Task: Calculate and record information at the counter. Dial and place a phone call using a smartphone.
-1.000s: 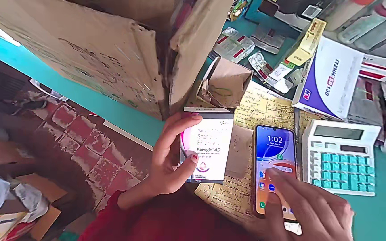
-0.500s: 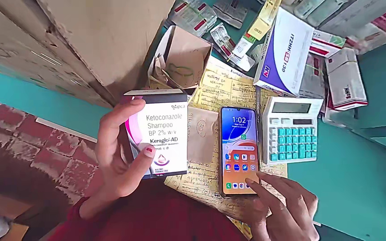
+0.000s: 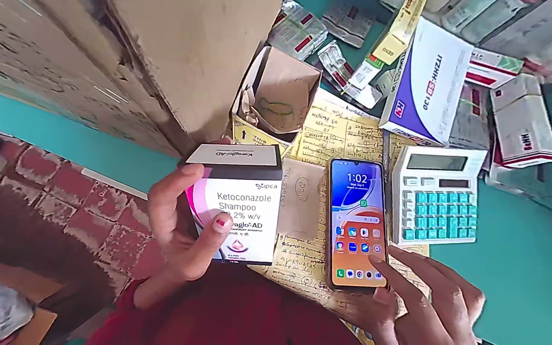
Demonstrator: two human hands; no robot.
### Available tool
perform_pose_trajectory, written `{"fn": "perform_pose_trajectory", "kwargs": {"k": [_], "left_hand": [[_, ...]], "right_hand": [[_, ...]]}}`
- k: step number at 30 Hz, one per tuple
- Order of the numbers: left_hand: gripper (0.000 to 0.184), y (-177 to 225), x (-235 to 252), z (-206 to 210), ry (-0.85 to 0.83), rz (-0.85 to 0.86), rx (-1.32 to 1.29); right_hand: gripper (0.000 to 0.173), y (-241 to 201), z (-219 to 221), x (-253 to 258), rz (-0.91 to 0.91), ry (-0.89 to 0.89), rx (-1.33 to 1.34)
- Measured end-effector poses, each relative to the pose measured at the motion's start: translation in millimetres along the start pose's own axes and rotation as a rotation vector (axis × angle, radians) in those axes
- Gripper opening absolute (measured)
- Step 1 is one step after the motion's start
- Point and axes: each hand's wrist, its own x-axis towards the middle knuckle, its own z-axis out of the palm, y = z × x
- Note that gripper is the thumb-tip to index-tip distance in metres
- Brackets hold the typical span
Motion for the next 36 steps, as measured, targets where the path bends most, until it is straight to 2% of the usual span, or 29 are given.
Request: {"fn": "perform_pose_trajectory", "kwargs": {"k": [3,6,10,16,18,22,24,26,27,29,32,36], "left_hand": [[0.046,0.6,-0.3,-0.4,0.006,-0.004,0.014],[0.045,0.1,0.5,-0.7,0.0,0.003,0.026],[0.045,-3.8,-2.7,-6.6,0.01,0.0,-0.005],[0.074,-0.9,2.2,-14.8,-0.075,-0.085,-0.13],[0.066,2.0,4.1,-10.6,-0.1,-0.1,-0.134],[0.045,3.3,0.9,-4.8,-0.067,-0.095,-0.053],[0.036,5.7,2.1,-0.6,-0.057,-0.11,0.001],[0.031,7.3,5.0,2.6,-0.068,-0.136,0.023],[0.03,7.6,6.7,3.0,-0.09,-0.151,0.021],[0.042,7.2,9.0,1.2,-0.156,-0.17,0.017],[0.064,8.0,9.5,-1.3,-0.212,-0.172,0.003],[0.067,9.3,7.7,1.7,-0.205,-0.149,0.048]], "right_hand": [[0.034,-6.8,0.5,5.0,-0.016,-0.05,0.024],[0.029,-26.6,10.2,19.9,-0.152,-0.131,0.021],[0.033,-49.6,27.5,42.0,-0.285,-0.243,-0.094],[0.025,-53.9,30.3,46.3,-0.366,-0.14,-0.087],[0.019,-51.9,26.1,43.8,-0.33,-0.056,-0.069],[0.006,-49.0,10.3,37.2,-0.138,0.116,0.017],[0.008,-50.8,5.0,36.9,-0.071,0.235,0.062],[0.019,-56.3,-1.7,34.9,-0.056,0.256,0.153],[0.016,-59.7,-3.2,35.2,-0.09,0.25,0.202],[0.008,-64.9,0.6,36.1,-0.202,0.193,0.258],[0.009,-65.3,21.7,35.9,-0.325,0.107,0.252],[0.014,-66.0,33.8,43.1,-0.424,0.024,0.285]]}}
